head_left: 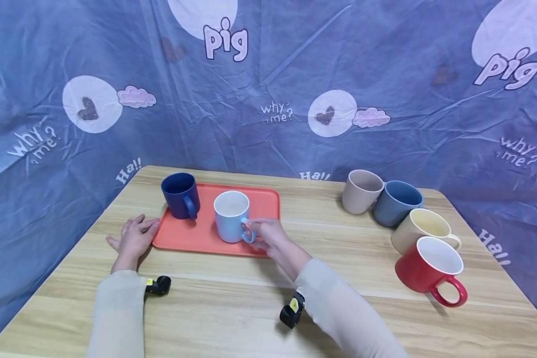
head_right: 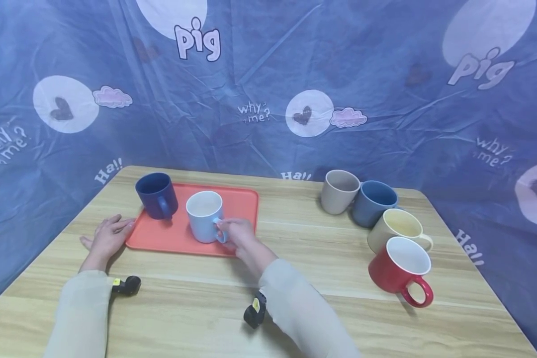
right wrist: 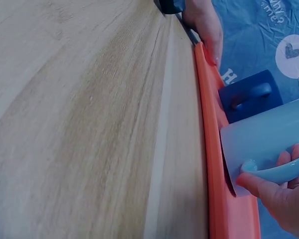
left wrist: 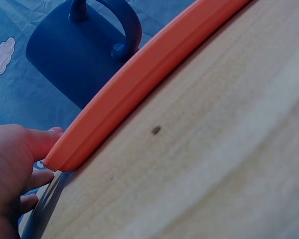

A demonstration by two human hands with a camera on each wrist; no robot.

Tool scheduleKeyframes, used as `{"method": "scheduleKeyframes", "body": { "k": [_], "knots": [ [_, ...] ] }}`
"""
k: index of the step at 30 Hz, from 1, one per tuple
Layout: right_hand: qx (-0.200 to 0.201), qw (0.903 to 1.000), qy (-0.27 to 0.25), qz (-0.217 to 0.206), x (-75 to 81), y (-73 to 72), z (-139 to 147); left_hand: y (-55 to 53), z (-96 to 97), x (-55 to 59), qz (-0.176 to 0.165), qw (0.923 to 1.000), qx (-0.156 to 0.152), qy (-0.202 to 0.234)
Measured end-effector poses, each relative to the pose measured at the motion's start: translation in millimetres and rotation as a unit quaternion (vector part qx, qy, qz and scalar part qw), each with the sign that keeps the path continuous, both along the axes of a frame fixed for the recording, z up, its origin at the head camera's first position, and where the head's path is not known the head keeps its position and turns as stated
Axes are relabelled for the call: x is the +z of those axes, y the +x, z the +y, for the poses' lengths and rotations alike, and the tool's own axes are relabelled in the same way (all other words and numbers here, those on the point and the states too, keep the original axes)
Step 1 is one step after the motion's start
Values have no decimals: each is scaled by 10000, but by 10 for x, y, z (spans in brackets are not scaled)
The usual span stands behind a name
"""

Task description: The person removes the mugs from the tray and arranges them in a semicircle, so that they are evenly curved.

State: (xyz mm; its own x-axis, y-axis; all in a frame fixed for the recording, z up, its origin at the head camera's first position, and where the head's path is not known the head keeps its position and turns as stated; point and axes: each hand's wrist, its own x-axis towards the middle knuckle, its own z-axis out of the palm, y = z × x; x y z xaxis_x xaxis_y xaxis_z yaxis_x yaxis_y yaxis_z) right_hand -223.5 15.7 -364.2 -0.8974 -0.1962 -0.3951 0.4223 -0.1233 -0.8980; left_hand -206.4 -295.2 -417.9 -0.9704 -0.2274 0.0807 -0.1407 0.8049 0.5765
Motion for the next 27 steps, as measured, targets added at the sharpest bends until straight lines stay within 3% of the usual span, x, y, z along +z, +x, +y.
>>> {"method": "scheduleKeyframes", "body": {
  "k": [11,19,27],
  "knots": [
    [81,9982,-462,367,220,198,234,2,1,2,31,10000,-47,19],
    [26,9976,-360,589,339,315,456,5,-3,-1,55,10000,-50,4],
    [72,9960,-581,680,426,418,685,7,-4,-3,36,10000,-53,41]
  ]
}}
